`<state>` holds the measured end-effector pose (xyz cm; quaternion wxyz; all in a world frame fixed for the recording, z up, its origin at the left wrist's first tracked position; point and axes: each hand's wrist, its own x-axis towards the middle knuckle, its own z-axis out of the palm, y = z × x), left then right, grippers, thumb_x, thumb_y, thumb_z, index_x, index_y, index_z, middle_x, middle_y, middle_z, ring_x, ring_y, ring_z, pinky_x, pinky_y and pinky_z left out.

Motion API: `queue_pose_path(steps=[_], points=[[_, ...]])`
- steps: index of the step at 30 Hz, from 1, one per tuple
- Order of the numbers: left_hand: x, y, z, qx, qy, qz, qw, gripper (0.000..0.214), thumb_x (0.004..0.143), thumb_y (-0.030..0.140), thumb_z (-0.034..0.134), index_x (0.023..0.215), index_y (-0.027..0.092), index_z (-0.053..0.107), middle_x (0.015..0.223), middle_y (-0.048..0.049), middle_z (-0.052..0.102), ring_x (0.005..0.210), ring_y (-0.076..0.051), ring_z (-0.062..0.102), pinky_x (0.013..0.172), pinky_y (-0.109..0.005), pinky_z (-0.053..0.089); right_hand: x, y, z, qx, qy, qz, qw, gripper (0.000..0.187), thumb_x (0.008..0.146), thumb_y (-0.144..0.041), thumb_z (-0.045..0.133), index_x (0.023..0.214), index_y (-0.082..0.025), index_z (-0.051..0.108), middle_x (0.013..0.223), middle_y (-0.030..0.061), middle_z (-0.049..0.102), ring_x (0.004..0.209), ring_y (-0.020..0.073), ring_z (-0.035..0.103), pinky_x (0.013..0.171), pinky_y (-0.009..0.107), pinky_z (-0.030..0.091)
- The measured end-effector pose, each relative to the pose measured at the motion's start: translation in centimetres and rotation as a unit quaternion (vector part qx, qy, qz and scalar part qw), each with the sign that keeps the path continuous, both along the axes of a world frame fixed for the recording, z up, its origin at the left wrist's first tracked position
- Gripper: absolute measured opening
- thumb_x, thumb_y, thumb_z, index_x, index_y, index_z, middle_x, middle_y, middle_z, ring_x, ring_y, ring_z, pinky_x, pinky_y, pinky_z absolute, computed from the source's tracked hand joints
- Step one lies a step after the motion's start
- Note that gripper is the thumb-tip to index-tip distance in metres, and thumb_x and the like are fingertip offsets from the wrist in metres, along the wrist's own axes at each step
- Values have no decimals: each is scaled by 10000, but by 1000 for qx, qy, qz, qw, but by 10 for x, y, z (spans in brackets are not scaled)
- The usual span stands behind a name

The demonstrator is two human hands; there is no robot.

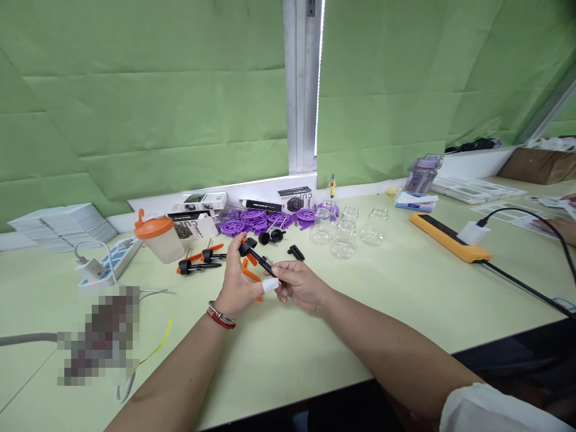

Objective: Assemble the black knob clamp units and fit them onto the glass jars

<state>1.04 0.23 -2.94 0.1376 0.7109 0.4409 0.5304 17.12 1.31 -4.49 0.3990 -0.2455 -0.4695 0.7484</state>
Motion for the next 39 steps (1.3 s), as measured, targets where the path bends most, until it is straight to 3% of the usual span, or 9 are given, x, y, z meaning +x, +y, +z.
queue_pose_path(steps=[5, 14, 22, 32, 39], points=[[-1, -2, 0, 3, 102, 46, 994, 1249, 453, 371, 847, 1466, 218, 133, 1501, -172, 149, 1393, -378, 133, 1117, -504, 163, 1, 3, -3, 10, -14, -3, 1000, 345, 698, -443, 718, 811, -121, 666, 537, -28, 536, 434, 70, 434, 421, 222, 368], [-3, 2, 0, -14, 191, 62, 980, 1361, 422, 501, 809, 1488, 177, 27, 1418, -202, 295, 1306, -405, 272, 1037, -584, 250, -3, 1, -7, 35, -49, -16, 998, 358, 699, -477, 703, 703, -125, 636, 510, -33, 525, 458, 70, 421, 466, 226, 330], [1, 0, -5, -17, 245, 83, 966, 1291, 473, 522, 769, 1470, 105, 63, 1476, -235, 203, 1356, -408, 189, 1063, -567, 246, -3, -1, -5, 2, -41, -28, 999, 382, 642, -477, 748, 732, -118, 650, 663, 34, 660, 574, 109, 530, 620, 273, 375], [8, -4, -4, -9, 216, 86, 972, 1103, 542, 466, 720, 1430, 106, 173, 1323, -186, 411, 1229, -360, 375, 1023, -511, 324, -4, 1, -6, -24, -31, -26, 999, 393, 577, -473, 789, 689, -120, 658, 599, 16, 648, 570, 115, 551, 628, 268, 378], [10, -4, -6, -4, 209, 69, 975, 1050, 567, 430, 701, 1436, 153, 180, 1302, -158, 422, 1221, -363, 385, 995, -517, 347, -3, 1, -6, -29, -33, -22, 999, 382, 601, -459, 783, 699, -113, 653, 608, 26, 652, 586, 120, 568, 641, 273, 391]])
